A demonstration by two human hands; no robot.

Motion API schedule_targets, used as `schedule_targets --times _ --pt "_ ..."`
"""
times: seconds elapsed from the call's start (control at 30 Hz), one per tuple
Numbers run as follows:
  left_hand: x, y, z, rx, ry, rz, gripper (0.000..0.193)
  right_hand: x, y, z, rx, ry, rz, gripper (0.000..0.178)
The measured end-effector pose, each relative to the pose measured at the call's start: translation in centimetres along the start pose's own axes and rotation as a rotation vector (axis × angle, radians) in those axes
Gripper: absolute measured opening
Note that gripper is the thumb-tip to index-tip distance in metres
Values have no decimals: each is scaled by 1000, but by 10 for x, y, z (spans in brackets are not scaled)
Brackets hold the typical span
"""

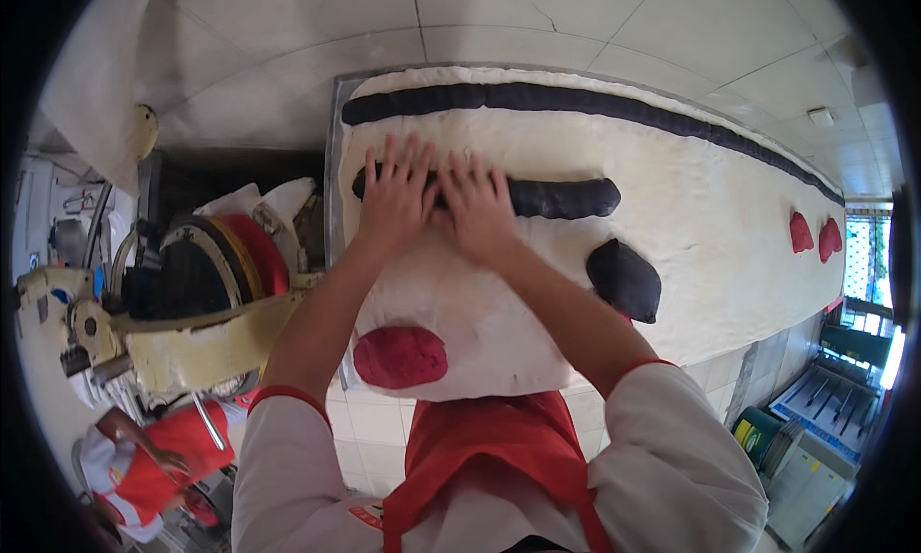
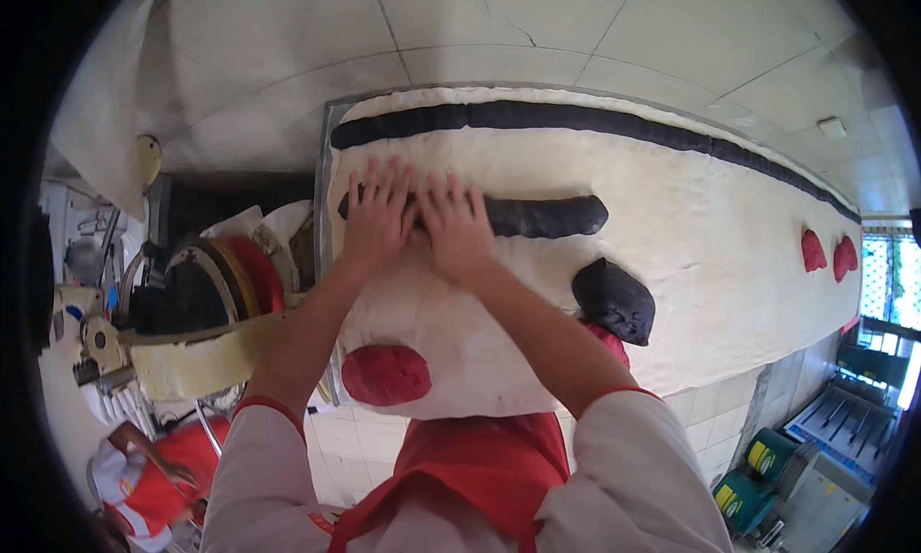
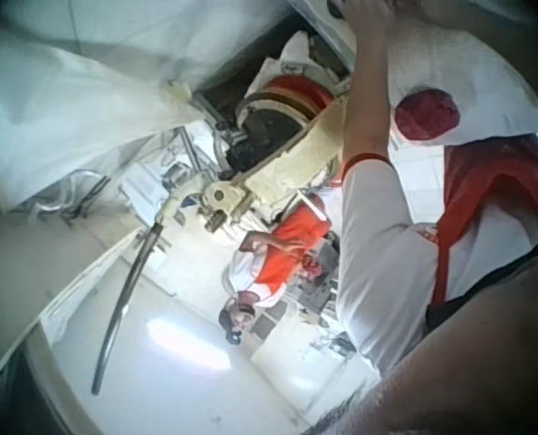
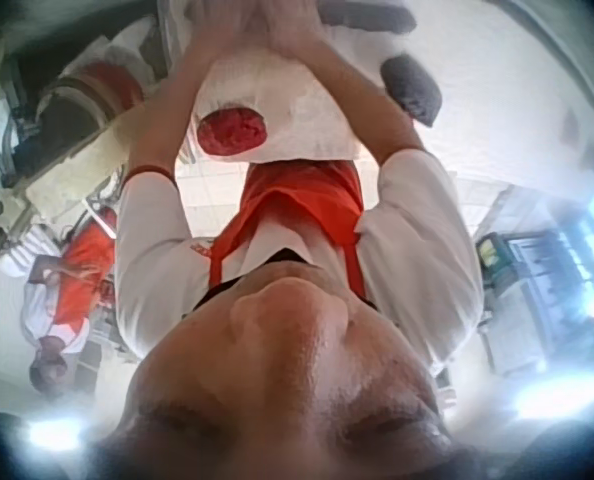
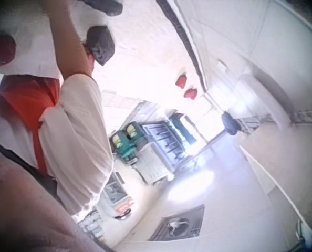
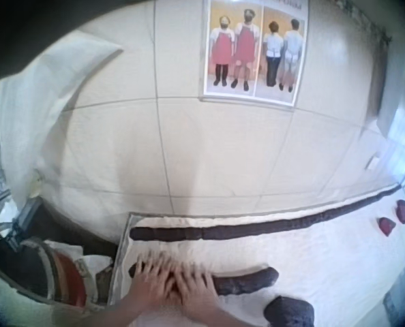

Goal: The person takes a tray of dough rolls from a rack, then uses both hands to roll multiple pieces of dark dough into long, thin strips on a flour-covered table.

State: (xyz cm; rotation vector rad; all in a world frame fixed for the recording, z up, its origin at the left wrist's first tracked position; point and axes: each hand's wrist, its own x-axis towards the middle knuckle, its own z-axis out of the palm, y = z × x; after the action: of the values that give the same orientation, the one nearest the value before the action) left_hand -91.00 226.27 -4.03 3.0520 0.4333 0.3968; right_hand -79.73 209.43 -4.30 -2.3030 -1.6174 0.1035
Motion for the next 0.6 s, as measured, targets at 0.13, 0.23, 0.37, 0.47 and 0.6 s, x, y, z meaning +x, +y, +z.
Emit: schedule_targets --times 0.13,0.23,0.37,0.47,0.6 --pt "95 -38 9 135 260 -254 68 117 32 -18 -262 160 153 71" --pt "83 -29 18 51 158 -258 68 103 42 -6 -252 142 48 67" --pt "-22 19 3 -149 -39 -206 70 12 17 -8 -31 13 -48 66" --pt "-78 45 -47 -241 -210 -163 71 -45 -32 -24 -11 -28 45 69" --pt "-74 -9 -18 19 -73 -188 72 -20 -69 5 69 -59 -93 72"
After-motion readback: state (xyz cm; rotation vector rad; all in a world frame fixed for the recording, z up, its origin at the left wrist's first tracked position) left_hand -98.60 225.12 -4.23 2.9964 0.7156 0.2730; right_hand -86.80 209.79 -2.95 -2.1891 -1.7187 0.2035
